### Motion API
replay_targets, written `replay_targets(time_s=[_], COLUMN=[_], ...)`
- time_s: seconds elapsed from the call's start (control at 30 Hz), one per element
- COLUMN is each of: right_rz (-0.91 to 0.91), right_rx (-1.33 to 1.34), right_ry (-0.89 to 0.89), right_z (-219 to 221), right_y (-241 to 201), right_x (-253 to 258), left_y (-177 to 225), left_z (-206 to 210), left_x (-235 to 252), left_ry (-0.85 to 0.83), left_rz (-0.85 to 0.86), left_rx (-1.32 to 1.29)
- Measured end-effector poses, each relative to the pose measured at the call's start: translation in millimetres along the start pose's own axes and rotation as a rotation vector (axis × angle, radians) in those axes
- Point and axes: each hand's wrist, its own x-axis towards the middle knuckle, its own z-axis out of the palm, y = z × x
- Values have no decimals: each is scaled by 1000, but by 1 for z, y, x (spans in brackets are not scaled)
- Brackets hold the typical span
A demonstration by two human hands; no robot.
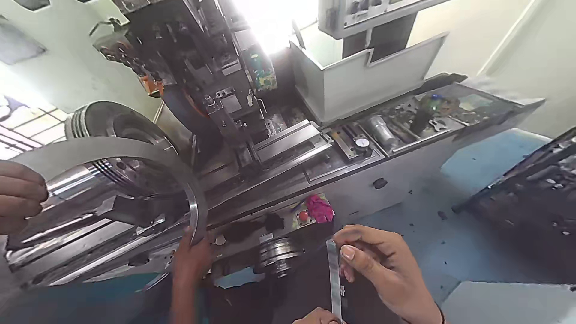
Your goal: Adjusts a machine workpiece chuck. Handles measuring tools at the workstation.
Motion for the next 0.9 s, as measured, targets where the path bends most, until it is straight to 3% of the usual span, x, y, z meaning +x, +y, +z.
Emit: replay_targets(time_s=[0.17,0.53,0.9], right_rz=[89,140,133], right_rx=[-141,-189,-244], right_ry=[-15,112,335], right_z=[21,108,133], right_y=[-29,-112,-166], right_x=[-80,-283,-377], left_y=[24,-18,-10], left_z=[14,32,68], left_x=[-58,-269,-353], left_ry=[-53,-130,-267], left_rz=[-15,100,80], left_rx=[67,-26,-65])
